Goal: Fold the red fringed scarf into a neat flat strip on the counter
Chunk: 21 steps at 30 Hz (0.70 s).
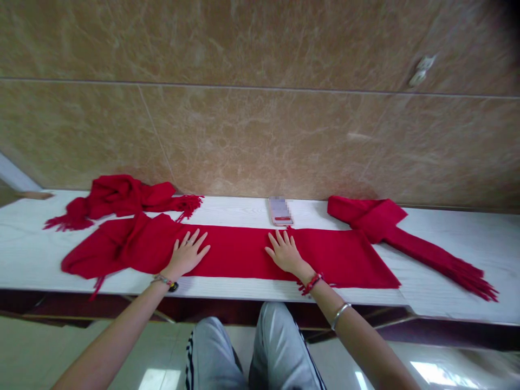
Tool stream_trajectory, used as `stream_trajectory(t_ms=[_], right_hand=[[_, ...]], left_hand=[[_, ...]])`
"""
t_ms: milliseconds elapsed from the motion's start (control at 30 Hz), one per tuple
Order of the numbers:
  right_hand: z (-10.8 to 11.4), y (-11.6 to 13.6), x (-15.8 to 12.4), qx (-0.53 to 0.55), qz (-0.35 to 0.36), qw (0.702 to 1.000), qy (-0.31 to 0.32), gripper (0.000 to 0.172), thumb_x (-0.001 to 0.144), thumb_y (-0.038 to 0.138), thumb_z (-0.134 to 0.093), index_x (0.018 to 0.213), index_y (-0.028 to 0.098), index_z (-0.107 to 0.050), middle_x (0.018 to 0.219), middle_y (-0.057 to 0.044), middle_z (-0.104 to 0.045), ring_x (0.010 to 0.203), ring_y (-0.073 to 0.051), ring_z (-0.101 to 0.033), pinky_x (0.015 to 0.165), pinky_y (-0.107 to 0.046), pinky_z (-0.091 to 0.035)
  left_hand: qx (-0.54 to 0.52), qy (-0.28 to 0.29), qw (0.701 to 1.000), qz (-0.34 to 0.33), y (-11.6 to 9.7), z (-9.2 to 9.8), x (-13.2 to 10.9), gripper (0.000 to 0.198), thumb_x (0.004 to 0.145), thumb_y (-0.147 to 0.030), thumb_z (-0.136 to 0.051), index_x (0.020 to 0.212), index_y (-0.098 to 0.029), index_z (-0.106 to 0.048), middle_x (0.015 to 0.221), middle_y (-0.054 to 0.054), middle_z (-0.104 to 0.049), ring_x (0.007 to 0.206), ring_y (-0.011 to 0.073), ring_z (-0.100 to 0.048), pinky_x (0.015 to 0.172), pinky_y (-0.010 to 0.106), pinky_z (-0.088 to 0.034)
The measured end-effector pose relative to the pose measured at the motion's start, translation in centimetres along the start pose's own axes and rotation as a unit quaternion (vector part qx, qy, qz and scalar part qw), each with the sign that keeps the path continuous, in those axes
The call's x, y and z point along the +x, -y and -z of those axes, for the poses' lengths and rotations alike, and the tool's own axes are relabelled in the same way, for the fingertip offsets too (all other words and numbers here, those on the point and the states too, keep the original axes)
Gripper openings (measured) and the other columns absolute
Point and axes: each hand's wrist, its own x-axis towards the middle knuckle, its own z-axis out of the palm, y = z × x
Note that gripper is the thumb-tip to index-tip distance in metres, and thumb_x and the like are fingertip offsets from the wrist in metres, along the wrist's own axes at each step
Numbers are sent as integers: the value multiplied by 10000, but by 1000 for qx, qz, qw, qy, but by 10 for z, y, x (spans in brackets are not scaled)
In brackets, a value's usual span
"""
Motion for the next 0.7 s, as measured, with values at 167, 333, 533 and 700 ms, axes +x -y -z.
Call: stream_trajectory(t_ms=[167,333,533,700], right_hand=[[5,-4,1,-19,-37,999,-7,555,879,455,-350,1329,130,-373,1378,-215,-312,1263,-377,-252,967,-538,-242],[17,12,-2,2,-23,1000,-15,562,885,430,-348,1323,79,-367,1382,-240,-285,1285,-353,-217,988,-530,-218],[17,56,-15,67,107,992,-1,557,889,449,-318,1339,121,-344,1405,-173,-281,1301,-290,-209,1016,-498,-202],[15,61,-19,69,110,991,20,532,895,424,-316,1333,125,-355,1406,-167,-281,1300,-291,-213,1016,-507,-191]], left_hand=[[-3,-6,1000,8,-1,-2,-1,541,875,-490,-300,1375,-285,-260,1452,37,-180,1306,329,-169,991,559,-192],[-13,-8,1000,3,1,-2,0,540,877,-494,-300,1374,-285,-262,1454,51,-170,1305,349,-152,978,585,-188],[6,-59,998,-14,11,1,-1,502,891,-461,-296,1351,-261,-322,1459,62,-146,1318,318,-127,996,570,-158],[-1,-23,999,-25,20,0,-3,496,894,-431,-303,1354,-246,-318,1430,58,-247,1308,261,-203,1025,479,-192]])
